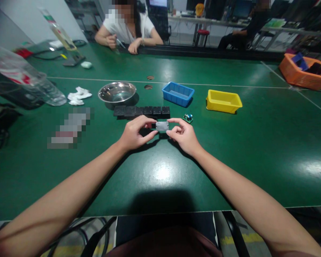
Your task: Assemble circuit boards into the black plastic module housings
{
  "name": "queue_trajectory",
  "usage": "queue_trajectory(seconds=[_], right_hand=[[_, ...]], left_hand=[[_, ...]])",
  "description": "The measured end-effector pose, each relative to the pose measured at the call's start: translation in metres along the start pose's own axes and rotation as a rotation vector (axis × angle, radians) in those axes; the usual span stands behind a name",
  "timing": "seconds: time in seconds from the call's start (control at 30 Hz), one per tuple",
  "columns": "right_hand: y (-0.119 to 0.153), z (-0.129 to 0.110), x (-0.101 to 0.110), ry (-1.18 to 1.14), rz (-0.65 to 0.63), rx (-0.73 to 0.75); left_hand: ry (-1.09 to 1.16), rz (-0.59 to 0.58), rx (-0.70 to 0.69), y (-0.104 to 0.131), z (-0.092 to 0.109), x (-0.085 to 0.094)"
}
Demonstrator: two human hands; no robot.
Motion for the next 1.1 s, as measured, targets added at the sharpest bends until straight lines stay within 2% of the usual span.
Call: queue_trajectory(seconds=[0.67, 1.1], right_hand=[[0.0002, -0.0007, -0.0006, 0.001, -0.01, -0.018], [-0.0004, -0.0001, 0.0002, 0.007, -0.013, -0.031]], left_hand=[[0.004, -0.037, 0.052, 0.0002, -0.0005, 0.0005], [0.005, -0.027, 0.033, 0.0001, 0.0005, 0.0001]])
Point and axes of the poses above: each hand's wrist, its own y-axis away from the middle knuckle, its own x-axis out of the back of the hand, z = x × y, the point moved 2 cm from there along -y, towards the middle knuckle, and after that the axes turned 4 degrees about -y, right-handed, at the moved point
